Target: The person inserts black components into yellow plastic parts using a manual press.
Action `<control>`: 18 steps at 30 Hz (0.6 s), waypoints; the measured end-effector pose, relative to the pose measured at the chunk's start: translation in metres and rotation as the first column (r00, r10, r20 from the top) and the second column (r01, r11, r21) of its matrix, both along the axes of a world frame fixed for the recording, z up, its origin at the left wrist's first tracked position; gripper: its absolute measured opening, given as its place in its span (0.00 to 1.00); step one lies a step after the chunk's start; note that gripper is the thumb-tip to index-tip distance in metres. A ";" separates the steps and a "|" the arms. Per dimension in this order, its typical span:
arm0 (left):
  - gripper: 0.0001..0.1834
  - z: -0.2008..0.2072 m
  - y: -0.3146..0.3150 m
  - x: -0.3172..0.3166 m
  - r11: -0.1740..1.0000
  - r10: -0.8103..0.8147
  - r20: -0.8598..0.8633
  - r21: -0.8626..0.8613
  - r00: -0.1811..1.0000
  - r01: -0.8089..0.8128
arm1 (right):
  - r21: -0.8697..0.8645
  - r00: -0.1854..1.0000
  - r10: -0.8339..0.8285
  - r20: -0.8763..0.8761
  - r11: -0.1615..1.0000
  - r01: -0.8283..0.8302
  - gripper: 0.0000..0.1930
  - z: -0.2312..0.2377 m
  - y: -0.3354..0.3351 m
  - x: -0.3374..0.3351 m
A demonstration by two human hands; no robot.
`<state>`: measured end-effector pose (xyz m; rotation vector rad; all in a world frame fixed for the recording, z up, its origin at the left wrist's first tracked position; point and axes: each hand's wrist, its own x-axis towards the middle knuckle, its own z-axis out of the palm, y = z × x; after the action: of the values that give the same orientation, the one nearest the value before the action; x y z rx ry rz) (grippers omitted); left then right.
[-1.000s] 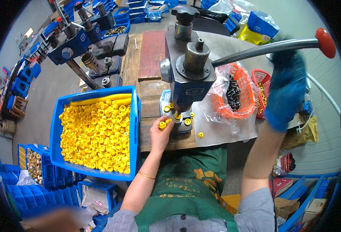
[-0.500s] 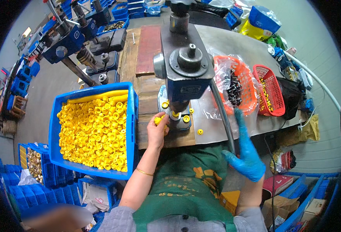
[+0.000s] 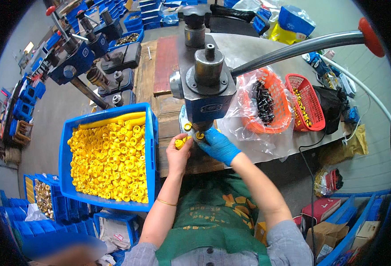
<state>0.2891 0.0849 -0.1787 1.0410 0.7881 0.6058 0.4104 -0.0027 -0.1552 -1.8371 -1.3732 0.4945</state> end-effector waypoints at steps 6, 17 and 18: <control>0.10 -0.007 0.005 0.006 0.988 0.032 -0.079 0.156 0.996 -0.019 | 0.020 0.984 -0.151 0.091 0.989 0.149 0.16 -0.021 0.002 0.000; 0.13 0.009 -0.001 0.020 0.526 -0.055 -0.318 0.796 0.947 0.298 | 0.413 0.360 -0.933 -0.002 0.328 0.850 0.13 0.090 -0.144 0.160; 0.13 0.012 -0.004 0.024 0.524 -0.060 -0.316 0.798 0.947 0.299 | 0.369 0.254 -0.960 0.115 0.279 0.887 0.14 0.076 -0.177 0.193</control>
<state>0.3136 0.0808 -0.1670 2.1260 0.5658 0.6905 0.6037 -0.1796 -0.0796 -2.1859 -0.2048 -0.6373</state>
